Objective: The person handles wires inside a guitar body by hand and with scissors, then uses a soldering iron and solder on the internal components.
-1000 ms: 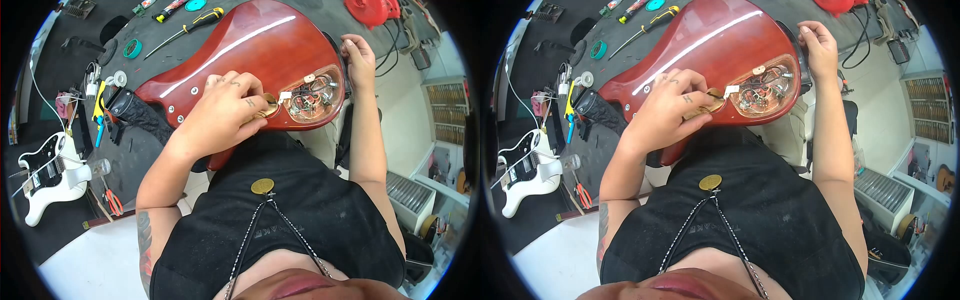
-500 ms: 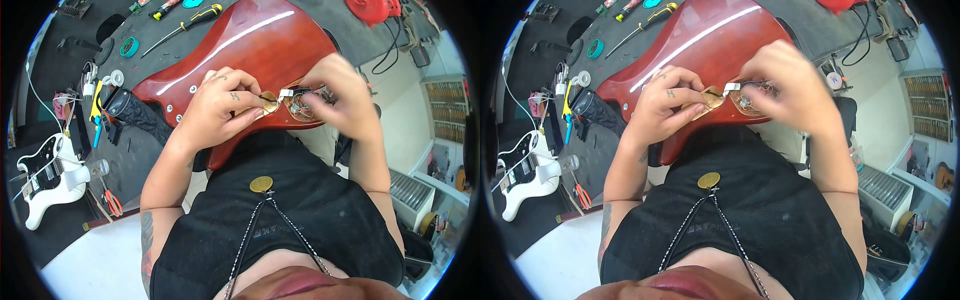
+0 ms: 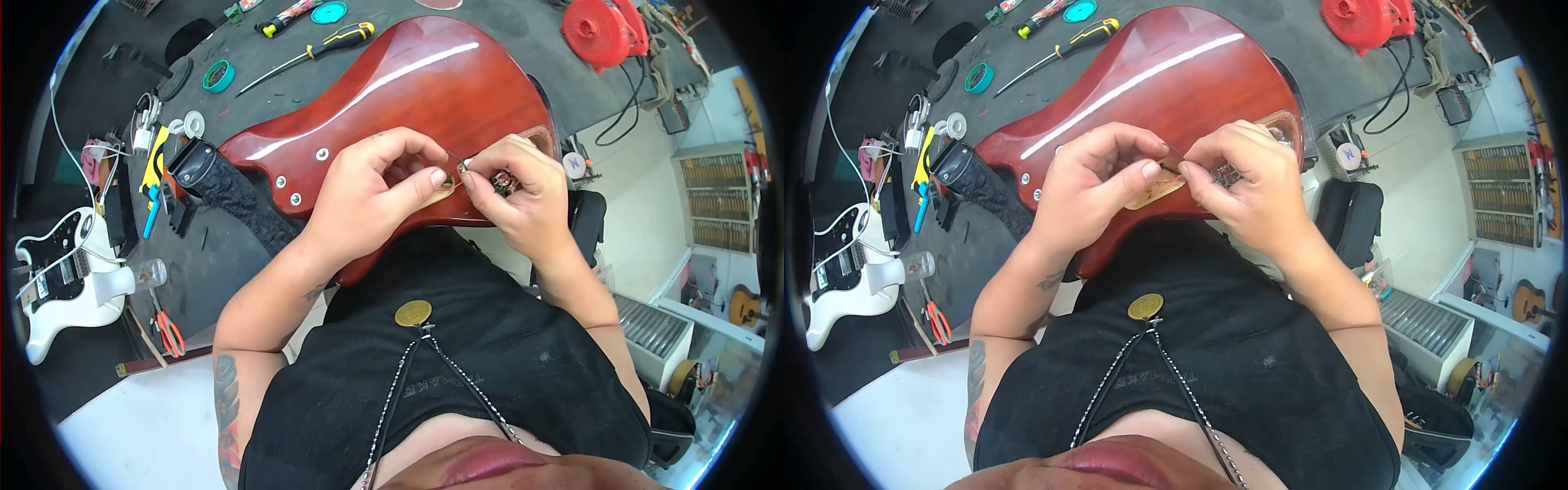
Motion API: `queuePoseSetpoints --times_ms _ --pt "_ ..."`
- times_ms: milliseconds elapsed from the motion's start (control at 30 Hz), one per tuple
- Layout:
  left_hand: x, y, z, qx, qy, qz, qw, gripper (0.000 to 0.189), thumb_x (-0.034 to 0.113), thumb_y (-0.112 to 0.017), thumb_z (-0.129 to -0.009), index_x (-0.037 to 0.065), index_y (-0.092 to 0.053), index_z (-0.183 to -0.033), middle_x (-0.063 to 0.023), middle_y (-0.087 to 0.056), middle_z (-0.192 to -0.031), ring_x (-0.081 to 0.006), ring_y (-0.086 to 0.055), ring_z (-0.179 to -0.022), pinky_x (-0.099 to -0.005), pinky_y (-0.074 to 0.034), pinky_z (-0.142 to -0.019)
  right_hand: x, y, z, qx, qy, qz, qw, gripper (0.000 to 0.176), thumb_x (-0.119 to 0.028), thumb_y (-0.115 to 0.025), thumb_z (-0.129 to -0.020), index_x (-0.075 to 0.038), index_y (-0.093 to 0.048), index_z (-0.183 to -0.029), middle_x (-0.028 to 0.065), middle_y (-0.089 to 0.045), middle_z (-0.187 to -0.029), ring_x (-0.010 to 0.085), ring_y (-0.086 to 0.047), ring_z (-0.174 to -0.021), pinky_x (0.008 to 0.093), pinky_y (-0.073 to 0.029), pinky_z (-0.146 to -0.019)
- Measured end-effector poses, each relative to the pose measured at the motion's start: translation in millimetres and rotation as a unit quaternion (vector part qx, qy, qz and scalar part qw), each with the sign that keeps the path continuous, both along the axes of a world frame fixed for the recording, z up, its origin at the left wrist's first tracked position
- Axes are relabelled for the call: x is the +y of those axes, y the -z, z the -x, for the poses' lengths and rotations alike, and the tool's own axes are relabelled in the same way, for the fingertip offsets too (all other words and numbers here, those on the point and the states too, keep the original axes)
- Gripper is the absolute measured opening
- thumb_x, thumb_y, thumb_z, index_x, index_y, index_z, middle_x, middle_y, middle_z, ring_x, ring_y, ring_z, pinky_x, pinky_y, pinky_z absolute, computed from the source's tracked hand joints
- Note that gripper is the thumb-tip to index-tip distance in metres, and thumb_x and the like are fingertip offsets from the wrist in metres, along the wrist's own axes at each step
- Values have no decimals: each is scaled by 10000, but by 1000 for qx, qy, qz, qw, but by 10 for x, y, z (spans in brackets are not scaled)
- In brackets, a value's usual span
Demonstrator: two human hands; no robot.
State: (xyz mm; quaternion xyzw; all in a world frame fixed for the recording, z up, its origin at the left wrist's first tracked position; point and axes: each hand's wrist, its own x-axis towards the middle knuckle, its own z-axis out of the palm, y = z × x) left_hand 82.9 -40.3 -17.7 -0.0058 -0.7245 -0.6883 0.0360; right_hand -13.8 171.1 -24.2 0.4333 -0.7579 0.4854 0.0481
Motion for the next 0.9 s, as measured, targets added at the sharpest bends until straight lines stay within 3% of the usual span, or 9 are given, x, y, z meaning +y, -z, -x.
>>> queuePoseSetpoints --times_ms 33,267,367,467,567,667,767,867,900 --pt "33 -23 19 -50 9 -97 994 139 72 -733 -1035 -29 -742 -1130 -52 -749 -1094 -125 -699 -1006 -281 -568 -889 0 9 -12 -2 7 23 1000 112 -36 -842 -829 -46 -736 -865 58 -721 -788 229 -669 -741 370 -502 -714" --pt "144 12 234 -77 76 -127 986 145 76 -695 -1070 -26 -712 -1172 -33 -732 -1073 -98 -680 -981 -272 -572 -872 9 70 -40 -4 7 48 999 143 -2 -842 -802 -43 -711 -841 57 -714 -777 231 -658 -740 367 -493 -725" --pt "190 27 283 -24 78 -117 990 119 78 -671 -1086 -14 -691 -1158 -21 -719 -1077 -95 -669 -985 -261 -563 -880 91 27 15 -2 3 45 999 141 -10 -839 -803 -45 -713 -854 59 -707 -772 231 -659 -744 365 -495 -727" --pt "190 -86 284 -73 107 -38 991 112 88 -637 -1108 -13 -673 -1141 -30 -716 -1078 -105 -665 -1000 -283 -561 -899 173 -115 101 70 28 43 996 181 -24 -830 -792 -64 -727 -935 55 -717 -855 248 -678 -801 372 -506 -760" --pt "238 -131 302 -32 141 59 988 136 100 -618 -1120 -18 -664 -1168 -52 -719 -1053 -121 -668 -991 -311 -559 -900 212 -195 233 197 -32 15 980 230 -37 -839 -757 -76 -738 -960 38 -710 -887 258 -676 -831 375 -506 -775" --pt "247 -143 335 -4 148 129 981 147 104 -614 -1122 -27 -663 -1170 -65 -720 -1025 -129 -673 -994 -326 -559 -909 301 -216 273 235 -45 -24 971 247 -50 -851 -724 -82 -736 -940 24 -695 -878 254 -660 -829 381 -498 -767" --pt "230 -90 357 24 151 159 975 126 94 -639 -1093 -11 -672 -1155 -105 -729 -1002 -192 -701 -959 -351 -559 -889 315 -197 278 267 -44 -40 962 225 -60 -842 -711 -89 -711 -892 21 -691 -871 244 -649 -807 381 -489 -756" --pt "256 -38 360 93 139 250 954 122 77 -685 -1004 23 -682 -1113 -158 -717 -995 -361 -672 -933 -446 -528 -865 293 -128 223 275 -27 -51 960 208 -58 -818 -695 -96 -677 -844 18 -686 -859 237 -639 -780 378 -483 -749" --pt "260 -30 369 95 136 251 954 122 77 -685 -1004 23 -682 -1113 -158 -717 -995 -361 -672 -933 -446 -528 -865 279 -113 218 274 -15 -53 960 204 -56 -805 -687 -98 -660 -824 18 -683 -854 236 -634 -766 376 -481 -748"
